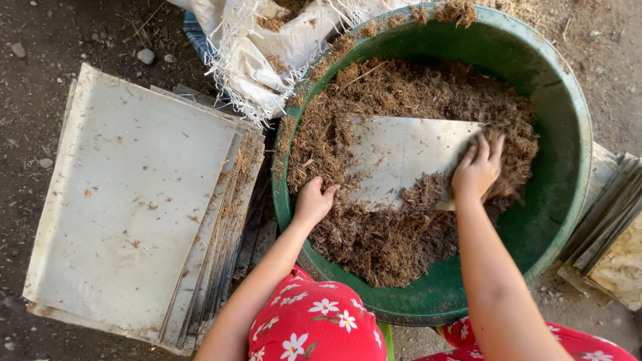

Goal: The person sits on a low stool and repeatedly scoops a brown fibrous material from a large green tub into rectangular trays. They use their hands to press the material into the trays and then stack the filled trays to the side.

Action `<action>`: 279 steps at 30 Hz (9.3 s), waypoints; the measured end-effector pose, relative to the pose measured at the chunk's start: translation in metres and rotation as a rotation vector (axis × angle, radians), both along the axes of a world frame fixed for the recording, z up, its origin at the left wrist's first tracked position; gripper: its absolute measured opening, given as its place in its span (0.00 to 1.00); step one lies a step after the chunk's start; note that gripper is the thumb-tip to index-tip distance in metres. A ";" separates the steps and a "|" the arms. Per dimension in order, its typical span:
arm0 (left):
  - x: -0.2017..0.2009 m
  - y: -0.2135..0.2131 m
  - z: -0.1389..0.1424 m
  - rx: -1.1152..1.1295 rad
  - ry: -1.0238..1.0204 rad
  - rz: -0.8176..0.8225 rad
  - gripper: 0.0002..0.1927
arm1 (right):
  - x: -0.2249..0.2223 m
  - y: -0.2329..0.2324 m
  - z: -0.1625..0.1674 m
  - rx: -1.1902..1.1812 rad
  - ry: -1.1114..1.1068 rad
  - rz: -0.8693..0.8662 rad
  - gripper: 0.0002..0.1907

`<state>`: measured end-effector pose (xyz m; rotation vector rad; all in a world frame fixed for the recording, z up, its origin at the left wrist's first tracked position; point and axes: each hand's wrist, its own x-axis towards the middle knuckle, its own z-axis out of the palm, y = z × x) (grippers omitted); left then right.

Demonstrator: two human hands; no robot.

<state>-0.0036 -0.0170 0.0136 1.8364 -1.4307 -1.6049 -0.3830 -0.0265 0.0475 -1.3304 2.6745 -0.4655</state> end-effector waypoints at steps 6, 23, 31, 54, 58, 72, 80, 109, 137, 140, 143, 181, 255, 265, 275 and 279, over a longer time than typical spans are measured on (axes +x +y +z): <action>-0.003 -0.001 -0.012 -0.008 0.005 0.000 0.30 | 0.068 0.044 0.014 0.010 -0.099 -0.072 0.25; -0.010 -0.014 0.014 -0.108 0.031 -0.010 0.33 | 0.089 0.106 0.071 0.278 -0.298 -0.360 0.47; -0.005 0.002 0.043 -0.194 0.072 0.006 0.34 | 0.198 0.166 0.017 0.607 -0.640 -0.064 0.53; -0.010 0.016 0.035 -0.134 0.084 -0.048 0.19 | 0.201 0.052 0.090 0.062 -0.038 0.798 0.38; -0.009 0.018 0.027 -0.061 0.035 -0.041 0.16 | 0.223 0.019 0.042 -0.029 0.205 0.881 0.27; -0.004 0.021 0.020 -0.048 -0.070 -0.050 0.29 | 0.205 -0.131 0.015 0.039 0.153 0.347 0.21; 0.000 0.020 0.012 0.011 -0.088 -0.122 0.28 | 0.231 -0.003 0.009 0.126 0.142 0.801 0.25; 0.010 0.016 0.029 0.020 -0.043 -0.119 0.21 | 0.194 0.053 0.022 -0.068 0.075 1.049 0.29; -0.083 -0.127 0.208 -0.240 0.043 -0.133 0.12 | 0.218 0.194 0.036 0.785 -0.469 0.328 0.50; -0.108 -0.150 0.270 -0.905 -0.023 -0.336 0.11 | 0.220 0.196 0.029 0.722 -0.413 0.381 0.48; -0.112 -0.150 0.308 -0.962 0.184 -0.457 0.07 | 0.218 0.196 0.030 0.727 -0.405 0.400 0.47; 0.028 0.003 0.048 0.243 0.557 0.213 0.19 | 0.158 0.165 0.019 0.277 -1.242 0.299 0.40; 0.018 0.003 0.023 0.151 -0.002 0.051 0.25 | 0.075 0.033 0.056 0.258 -0.319 -0.255 0.36; 0.022 0.004 0.009 0.185 -0.177 -0.046 0.26 | 0.253 -0.023 0.036 -0.031 -0.008 0.579 0.38; 0.026 0.012 0.001 0.065 -0.200 0.001 0.27 | 0.147 -0.104 0.048 0.215 -0.138 0.377 0.43; 0.025 0.014 0.000 -0.056 -0.062 0.046 0.22 | 0.046 -0.098 0.055 0.383 -0.209 0.003 0.38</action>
